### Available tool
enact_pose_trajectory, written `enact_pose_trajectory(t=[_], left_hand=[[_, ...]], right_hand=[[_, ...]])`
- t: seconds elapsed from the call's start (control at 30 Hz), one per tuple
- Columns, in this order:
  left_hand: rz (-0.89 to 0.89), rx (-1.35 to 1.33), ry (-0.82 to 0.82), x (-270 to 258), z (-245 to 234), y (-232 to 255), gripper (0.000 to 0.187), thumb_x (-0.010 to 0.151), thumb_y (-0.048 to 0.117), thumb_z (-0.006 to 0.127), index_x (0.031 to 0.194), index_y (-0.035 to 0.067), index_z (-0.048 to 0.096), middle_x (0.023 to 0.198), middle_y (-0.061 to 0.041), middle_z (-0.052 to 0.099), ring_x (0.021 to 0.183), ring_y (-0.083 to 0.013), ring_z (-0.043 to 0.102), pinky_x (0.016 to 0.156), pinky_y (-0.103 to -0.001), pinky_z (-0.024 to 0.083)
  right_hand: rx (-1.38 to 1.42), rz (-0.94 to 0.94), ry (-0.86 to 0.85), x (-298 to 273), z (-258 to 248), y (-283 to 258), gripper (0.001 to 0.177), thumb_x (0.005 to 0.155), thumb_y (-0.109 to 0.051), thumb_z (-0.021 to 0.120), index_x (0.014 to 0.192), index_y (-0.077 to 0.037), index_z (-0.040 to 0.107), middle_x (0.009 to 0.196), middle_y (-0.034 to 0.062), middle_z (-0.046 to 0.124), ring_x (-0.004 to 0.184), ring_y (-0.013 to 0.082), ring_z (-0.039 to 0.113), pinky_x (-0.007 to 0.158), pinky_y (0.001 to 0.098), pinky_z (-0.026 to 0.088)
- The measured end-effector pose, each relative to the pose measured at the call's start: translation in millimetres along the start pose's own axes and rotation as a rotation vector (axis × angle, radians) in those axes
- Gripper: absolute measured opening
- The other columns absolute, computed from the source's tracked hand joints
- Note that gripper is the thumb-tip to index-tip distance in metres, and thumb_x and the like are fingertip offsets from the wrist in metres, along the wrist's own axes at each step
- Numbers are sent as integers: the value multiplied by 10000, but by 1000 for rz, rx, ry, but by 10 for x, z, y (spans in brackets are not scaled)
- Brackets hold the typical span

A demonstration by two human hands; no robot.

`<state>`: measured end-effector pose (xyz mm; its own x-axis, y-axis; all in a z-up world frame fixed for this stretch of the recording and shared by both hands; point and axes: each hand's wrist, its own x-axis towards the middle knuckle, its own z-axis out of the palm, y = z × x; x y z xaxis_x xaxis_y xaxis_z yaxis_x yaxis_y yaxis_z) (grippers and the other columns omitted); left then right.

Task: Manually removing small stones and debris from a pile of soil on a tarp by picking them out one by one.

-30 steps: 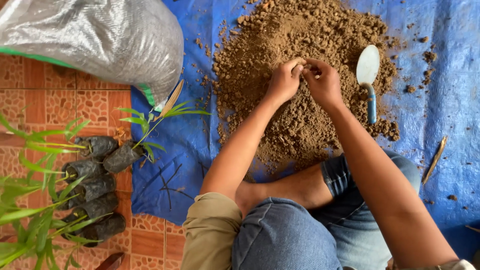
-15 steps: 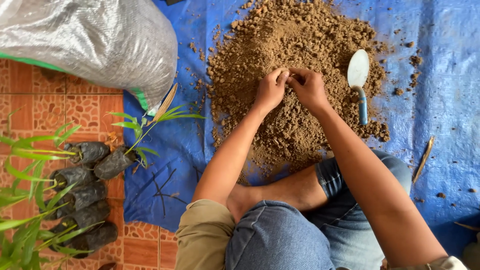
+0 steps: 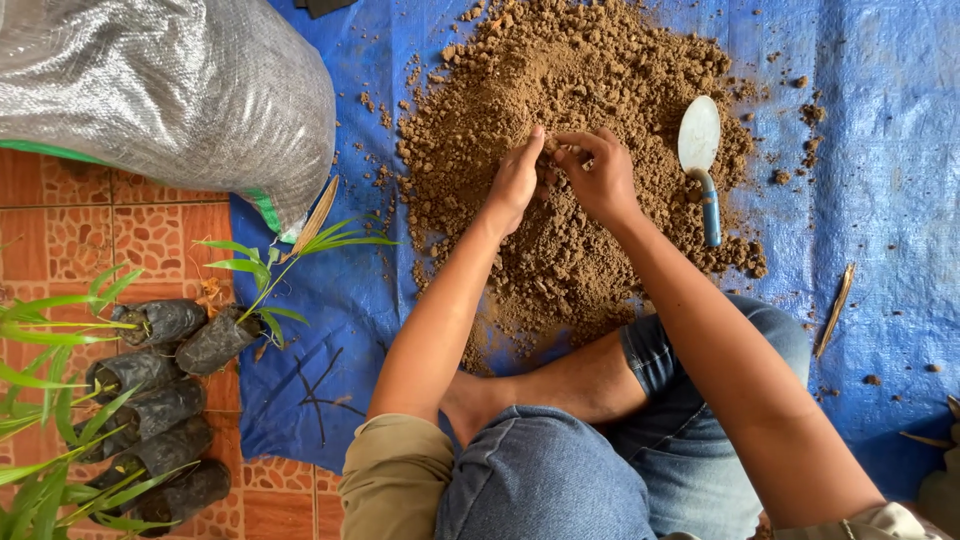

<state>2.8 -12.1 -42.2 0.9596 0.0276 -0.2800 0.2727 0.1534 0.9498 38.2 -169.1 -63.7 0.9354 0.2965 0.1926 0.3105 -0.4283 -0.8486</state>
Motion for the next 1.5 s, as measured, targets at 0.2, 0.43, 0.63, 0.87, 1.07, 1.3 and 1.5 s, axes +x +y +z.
enact_pose_trajectory(t=[0.2,0.43,0.63,0.87,1.07,1.3,1.5], left_hand=[[135,287,32,-111,10,120,399,1078,290,632,1349,-1,656,1356,-203,663,1344,-328,580,1182,-467,392],[202,220,157,-112,-1,131,336,983,199,759,1184,-67,718,1141,-266,728,1011,-264,733,793,-344,645],[242,369,248,-105,62,37,309,989,276,749,1131,2,759,1139,-228,736,1152,-343,690,1066,-425,517],[192,346,255,-115,42,88,340,940,367,782,1087,62,800,1074,-164,776,1134,-352,691,1014,-446,546],[252,699,131,-228,175,274,311,948,268,729,1181,64,758,1173,-215,712,1153,-409,669,1014,-512,544],[184,924,217,-258,-157,313,401,979,137,701,1361,43,626,1411,-200,479,1284,-381,575,1021,-508,516],[365,871,523,-310,-846,49,375,933,80,744,1293,57,637,1297,-142,523,1228,-410,589,999,-586,521]], right_hand=[[31,10,5,33,29,174,148,1036,-31,722,1163,12,783,915,171,669,827,297,708,646,366,571],[27,-11,38,32,-2,-114,165,997,42,702,1138,38,788,919,222,714,833,336,734,624,371,587],[11,1,49,-12,61,-81,172,986,71,682,1121,54,788,926,238,737,835,348,745,605,366,592],[337,136,0,-111,-42,-332,204,1073,-26,610,1194,120,683,944,249,726,856,300,725,648,404,607],[444,272,45,-267,-247,-114,221,1078,-94,597,1169,105,629,989,244,697,883,300,726,702,429,614],[375,459,242,-1103,-2233,87,231,1129,-100,572,1291,58,619,1167,296,670,990,406,734,811,514,647],[193,361,278,-2120,-4075,1152,332,1260,-233,488,1471,23,468,1382,217,579,1155,330,630,980,418,544]])
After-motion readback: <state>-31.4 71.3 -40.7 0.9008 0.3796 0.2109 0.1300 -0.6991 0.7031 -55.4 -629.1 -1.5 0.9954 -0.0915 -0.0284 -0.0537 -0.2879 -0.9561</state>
